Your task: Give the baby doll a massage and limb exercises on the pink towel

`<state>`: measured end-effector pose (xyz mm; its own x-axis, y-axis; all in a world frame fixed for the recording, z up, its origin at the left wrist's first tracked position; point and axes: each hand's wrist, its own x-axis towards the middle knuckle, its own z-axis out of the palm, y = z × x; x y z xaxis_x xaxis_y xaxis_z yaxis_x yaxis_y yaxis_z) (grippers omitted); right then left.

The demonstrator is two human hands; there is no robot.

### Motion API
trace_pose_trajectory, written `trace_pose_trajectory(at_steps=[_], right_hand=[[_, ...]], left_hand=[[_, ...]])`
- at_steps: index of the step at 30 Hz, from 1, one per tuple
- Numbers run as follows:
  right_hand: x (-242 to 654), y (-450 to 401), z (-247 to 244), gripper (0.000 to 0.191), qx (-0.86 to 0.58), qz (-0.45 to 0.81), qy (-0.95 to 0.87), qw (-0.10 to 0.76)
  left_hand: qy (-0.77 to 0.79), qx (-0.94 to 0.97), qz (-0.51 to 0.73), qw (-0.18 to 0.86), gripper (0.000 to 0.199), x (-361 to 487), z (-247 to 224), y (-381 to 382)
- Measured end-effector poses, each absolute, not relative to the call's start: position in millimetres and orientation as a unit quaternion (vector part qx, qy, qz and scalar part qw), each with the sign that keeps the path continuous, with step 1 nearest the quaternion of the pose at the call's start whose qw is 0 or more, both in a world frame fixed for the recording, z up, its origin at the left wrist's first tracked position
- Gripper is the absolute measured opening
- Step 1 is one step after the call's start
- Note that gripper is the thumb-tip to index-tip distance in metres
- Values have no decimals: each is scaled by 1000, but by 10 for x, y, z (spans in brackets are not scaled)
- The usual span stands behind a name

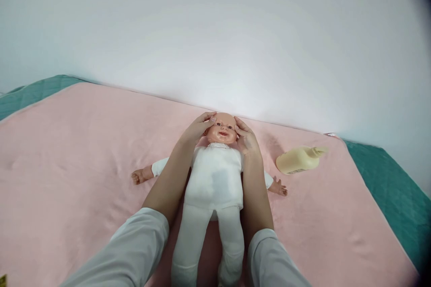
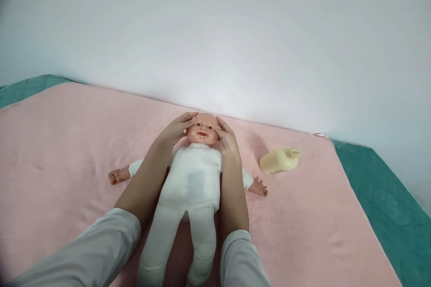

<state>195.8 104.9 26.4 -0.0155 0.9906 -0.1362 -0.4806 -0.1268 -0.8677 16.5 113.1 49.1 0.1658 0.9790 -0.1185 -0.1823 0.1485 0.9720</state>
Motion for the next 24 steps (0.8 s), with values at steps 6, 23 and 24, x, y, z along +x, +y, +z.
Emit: trace_pose_trajectory(at_steps=[6,23,24], right_hand=[[2036,1057,247,45,-383,657,-325,563],[1951,1070,231,43,-408,638,-289,586],[1925,1063,225,45,-399,639,-293,589]], left_hand=[[460,486,453,589,40,104,519,1118],[475,475,463,578,42,128,563,1095],[480,473,470,570,44,128,576,1084]])
